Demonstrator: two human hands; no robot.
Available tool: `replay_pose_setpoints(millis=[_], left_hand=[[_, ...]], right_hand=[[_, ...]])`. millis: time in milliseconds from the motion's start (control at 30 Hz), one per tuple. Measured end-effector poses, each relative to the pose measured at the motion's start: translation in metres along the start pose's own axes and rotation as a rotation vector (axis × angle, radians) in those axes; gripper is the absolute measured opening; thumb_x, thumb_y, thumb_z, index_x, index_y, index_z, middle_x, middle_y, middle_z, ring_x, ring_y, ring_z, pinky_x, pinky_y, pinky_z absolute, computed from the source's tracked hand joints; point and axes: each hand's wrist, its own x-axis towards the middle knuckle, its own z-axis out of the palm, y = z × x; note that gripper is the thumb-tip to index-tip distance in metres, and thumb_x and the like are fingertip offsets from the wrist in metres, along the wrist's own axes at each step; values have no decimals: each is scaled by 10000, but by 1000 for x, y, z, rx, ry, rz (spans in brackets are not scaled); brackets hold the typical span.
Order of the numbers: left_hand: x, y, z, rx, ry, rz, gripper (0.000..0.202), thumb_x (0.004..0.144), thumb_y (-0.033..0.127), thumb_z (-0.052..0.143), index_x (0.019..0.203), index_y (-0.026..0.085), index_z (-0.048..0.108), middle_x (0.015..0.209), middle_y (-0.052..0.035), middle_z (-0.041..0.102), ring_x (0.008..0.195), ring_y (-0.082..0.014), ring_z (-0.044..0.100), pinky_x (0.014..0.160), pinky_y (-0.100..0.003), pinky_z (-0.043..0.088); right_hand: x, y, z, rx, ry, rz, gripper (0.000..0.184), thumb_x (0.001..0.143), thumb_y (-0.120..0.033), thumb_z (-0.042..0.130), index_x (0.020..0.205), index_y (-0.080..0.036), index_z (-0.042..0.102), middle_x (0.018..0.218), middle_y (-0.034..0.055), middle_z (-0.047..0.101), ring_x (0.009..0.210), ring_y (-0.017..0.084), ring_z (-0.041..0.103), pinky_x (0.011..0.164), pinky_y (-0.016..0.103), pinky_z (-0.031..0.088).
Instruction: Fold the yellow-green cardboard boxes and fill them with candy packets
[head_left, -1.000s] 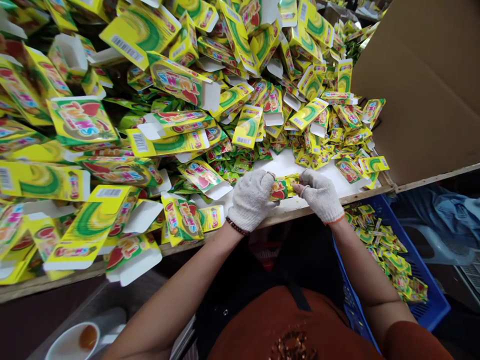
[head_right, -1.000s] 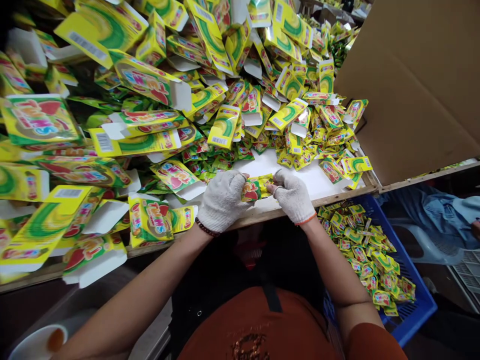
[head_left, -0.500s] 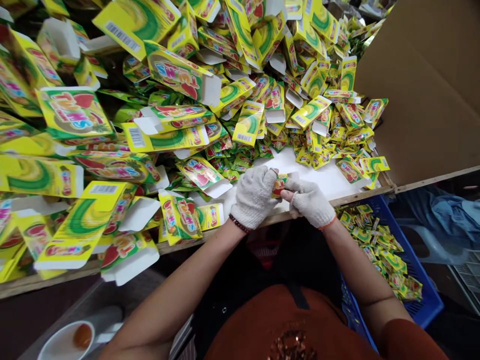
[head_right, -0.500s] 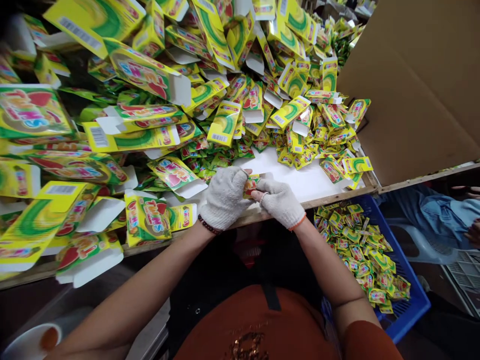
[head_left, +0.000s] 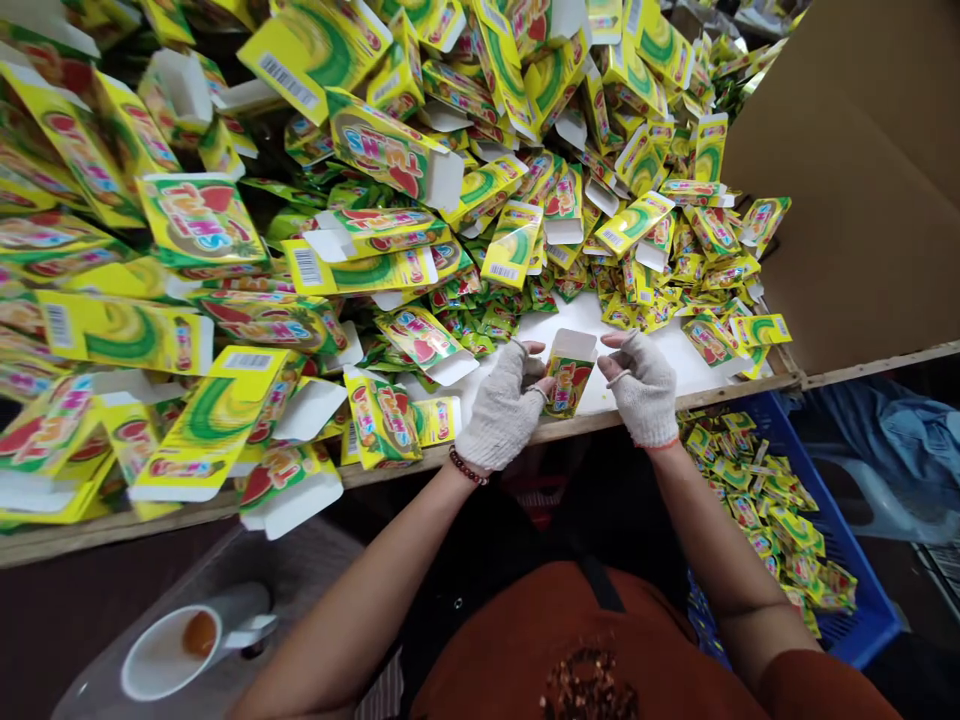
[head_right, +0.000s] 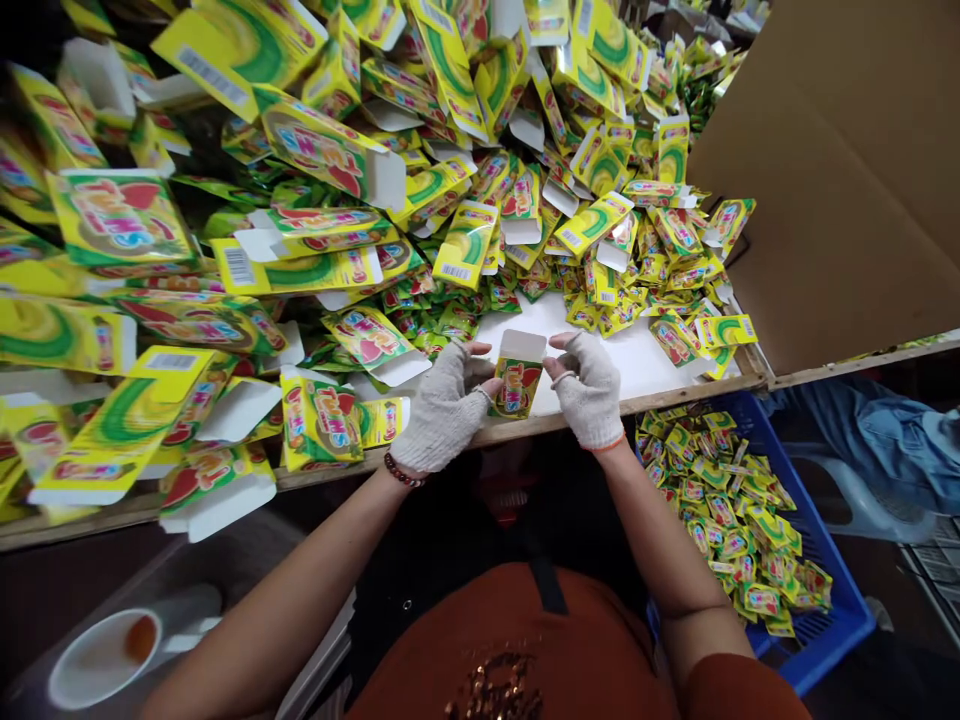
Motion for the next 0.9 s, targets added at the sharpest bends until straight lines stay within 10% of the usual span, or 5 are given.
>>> replay_pose_setpoints(millis=[400, 567, 900], left_hand=[[13, 11, -7, 170, 21, 139, 162, 872, 348, 585, 844, 189, 594, 823, -15, 629, 794, -153, 588, 748, -271, 498], [17, 5, -10, -145, 51, 29, 306, 786, 322, 673, 1029, 190, 542, 888, -18, 634, 818, -155, 629, 734, -273, 523], [5, 26, -17, 101, 53, 100, 222, 852, 384, 624, 766, 182, 654, 736, -12, 644, 721, -151, 571, 683, -270, 464]], right_hand=[[0, 13, 20, 35, -130, 38, 279, 854, -463, 618, 820, -189, 659, 728, 21, 637, 711, 169, 587, 728, 314, 510], [5, 12, 31, 305, -159, 59, 468, 798, -529, 694, 1118, -206, 581, 906, 46, 663, 792, 178, 632, 721, 308, 544], [1, -4, 21, 43, -230, -88, 331, 899, -496, 584, 850, -178, 662, 761, 22, 630, 699, 146, 562, 676, 282, 477]])
